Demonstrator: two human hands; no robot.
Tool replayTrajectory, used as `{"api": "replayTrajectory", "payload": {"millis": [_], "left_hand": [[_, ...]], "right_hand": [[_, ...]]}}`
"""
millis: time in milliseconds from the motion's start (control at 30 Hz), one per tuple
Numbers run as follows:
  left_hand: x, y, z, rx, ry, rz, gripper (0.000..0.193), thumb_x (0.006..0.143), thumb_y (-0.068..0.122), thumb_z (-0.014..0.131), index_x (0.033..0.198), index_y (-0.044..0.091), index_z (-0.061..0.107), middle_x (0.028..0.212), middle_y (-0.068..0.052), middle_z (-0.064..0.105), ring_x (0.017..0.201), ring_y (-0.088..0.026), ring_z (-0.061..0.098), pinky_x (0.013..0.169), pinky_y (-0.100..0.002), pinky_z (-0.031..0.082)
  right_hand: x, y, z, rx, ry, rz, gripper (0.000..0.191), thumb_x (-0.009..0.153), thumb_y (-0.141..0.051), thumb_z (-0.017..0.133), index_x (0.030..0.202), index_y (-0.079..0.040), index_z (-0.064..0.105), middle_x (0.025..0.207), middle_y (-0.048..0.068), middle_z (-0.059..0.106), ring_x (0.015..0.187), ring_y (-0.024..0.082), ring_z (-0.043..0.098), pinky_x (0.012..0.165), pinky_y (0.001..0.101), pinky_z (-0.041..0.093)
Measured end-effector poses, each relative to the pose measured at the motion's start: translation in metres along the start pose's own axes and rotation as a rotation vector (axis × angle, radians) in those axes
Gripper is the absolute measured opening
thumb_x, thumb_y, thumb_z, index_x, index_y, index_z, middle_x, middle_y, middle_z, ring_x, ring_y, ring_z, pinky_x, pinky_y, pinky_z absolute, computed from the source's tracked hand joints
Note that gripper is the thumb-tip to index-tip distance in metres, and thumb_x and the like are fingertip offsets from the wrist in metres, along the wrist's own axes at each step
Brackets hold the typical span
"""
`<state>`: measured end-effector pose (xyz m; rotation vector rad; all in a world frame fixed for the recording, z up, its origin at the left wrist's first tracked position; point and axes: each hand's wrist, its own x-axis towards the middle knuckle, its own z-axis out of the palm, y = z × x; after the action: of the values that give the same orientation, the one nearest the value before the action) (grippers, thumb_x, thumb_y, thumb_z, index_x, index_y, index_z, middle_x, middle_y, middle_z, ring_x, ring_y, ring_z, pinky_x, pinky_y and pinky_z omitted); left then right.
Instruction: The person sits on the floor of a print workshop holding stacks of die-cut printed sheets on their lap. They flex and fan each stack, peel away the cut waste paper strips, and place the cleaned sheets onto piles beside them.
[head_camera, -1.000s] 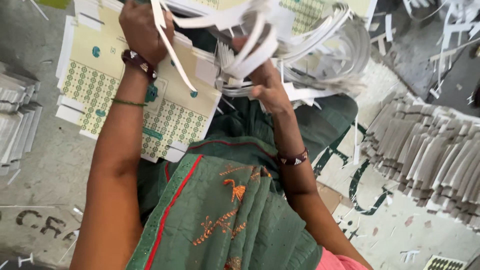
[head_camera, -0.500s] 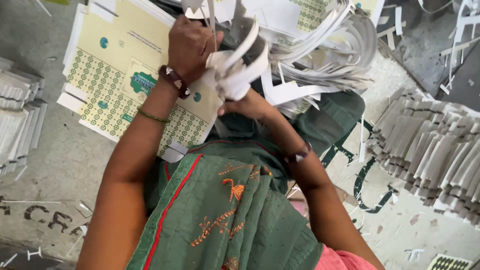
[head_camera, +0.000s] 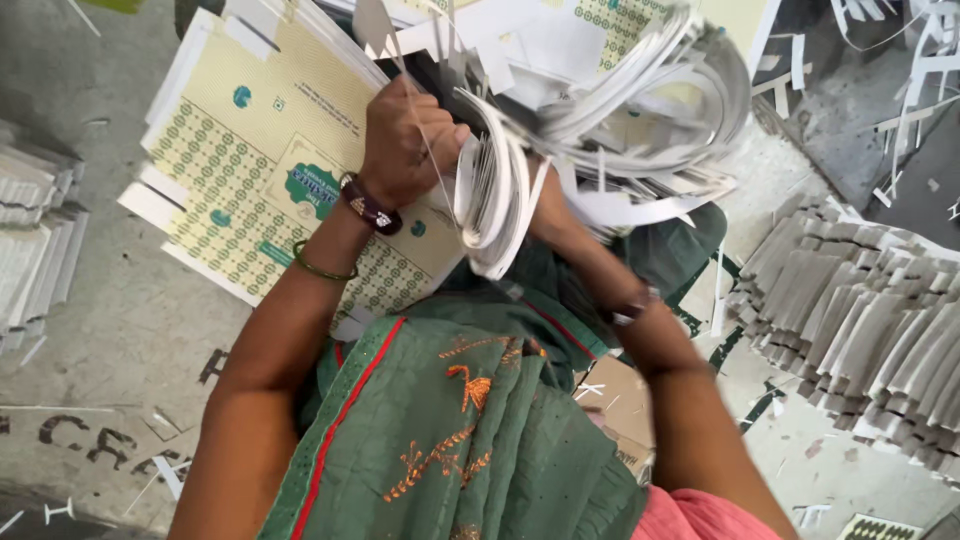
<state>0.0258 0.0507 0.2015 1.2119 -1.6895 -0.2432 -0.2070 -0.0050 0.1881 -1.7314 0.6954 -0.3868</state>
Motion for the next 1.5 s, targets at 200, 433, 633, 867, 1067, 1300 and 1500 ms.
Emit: {"api": "replayTrajectory", "payload": {"millis": [200,433,633,867,1067,1300,1500], "left_hand": [[-0.006,0.001,-0.005,0.137,-0.033,-0.037,0.043,0.103,0.019,0.062,0.062,0.01,0.053,0.064,-0.005,0.056,0.063,-0.024,0.05,0.078,-0.041,0.042],[0.001,0.008,0.002,0.314,-0.207,0.016,0.046,0.107,0.025,0.064,0.063,0.01,0.06,0.063,-0.006,0.058,0.067,-0.025,0.055,0.079,-0.042,0.041],[0.002,0.006,-0.001,0.398,-0.217,-0.042,0.039,0.101,0.03,0.065,0.068,0.009,0.065,0.07,-0.01,0.061,0.076,-0.031,0.059,0.082,-0.048,0.041],[0.015,-0.003,0.012,0.387,-0.075,-0.026,0.041,0.098,0.024,0.064,0.06,0.009,0.059,0.061,-0.01,0.057,0.064,-0.031,0.055,0.073,-0.047,0.041],[0.022,0.009,-0.001,0.244,0.0,-0.05,0.036,0.096,0.019,0.064,0.062,0.008,0.062,0.062,-0.004,0.059,0.066,-0.025,0.057,0.075,-0.042,0.043],[0.037,0.03,-0.011,0.257,0.025,-0.088,0.044,0.093,0.011,0.065,0.051,0.006,0.053,0.053,-0.005,0.054,0.054,-0.026,0.054,0.07,-0.039,0.043],[0.039,0.034,-0.008,0.148,0.052,-0.098,0.042,0.095,0.008,0.063,0.055,0.005,0.053,0.056,-0.005,0.053,0.055,-0.024,0.054,0.07,-0.038,0.043]], "right_hand": [[-0.017,0.045,0.029,0.137,-0.124,0.086,0.062,0.082,-0.014,0.083,0.137,-0.001,0.057,0.133,0.015,0.066,0.122,0.025,0.062,0.105,0.0384,0.05],[-0.037,0.075,0.024,0.394,-0.068,0.368,0.063,0.079,-0.015,0.087,0.135,0.001,0.062,0.128,0.017,0.071,0.115,0.025,0.069,0.104,0.042,0.058],[0.004,0.047,0.062,0.388,0.238,-0.002,0.058,0.079,-0.014,0.085,0.13,-0.004,0.06,0.125,0.011,0.067,0.113,0.021,0.065,0.102,0.038,0.055],[0.014,-0.033,0.056,0.067,0.511,-0.377,0.037,0.079,-0.016,0.083,0.112,-0.005,0.07,0.11,0.008,0.071,0.096,0.018,0.07,0.091,0.0354,0.059],[0.024,-0.042,0.048,-0.177,0.478,-0.339,0.032,0.083,-0.017,0.082,0.109,-0.004,0.069,0.097,0.008,0.07,0.086,0.018,0.069,0.079,0.0341,0.056],[0.002,-0.022,0.069,0.096,0.654,-0.275,0.034,0.082,-0.019,0.089,0.106,-0.004,0.07,0.093,0.007,0.071,0.082,0.017,0.068,0.074,0.0335,0.056],[-0.013,-0.027,0.073,0.019,0.676,-0.294,0.03,0.083,-0.016,0.084,0.107,-0.003,0.07,0.094,0.008,0.071,0.084,0.02,0.066,0.076,0.0339,0.054]]}}
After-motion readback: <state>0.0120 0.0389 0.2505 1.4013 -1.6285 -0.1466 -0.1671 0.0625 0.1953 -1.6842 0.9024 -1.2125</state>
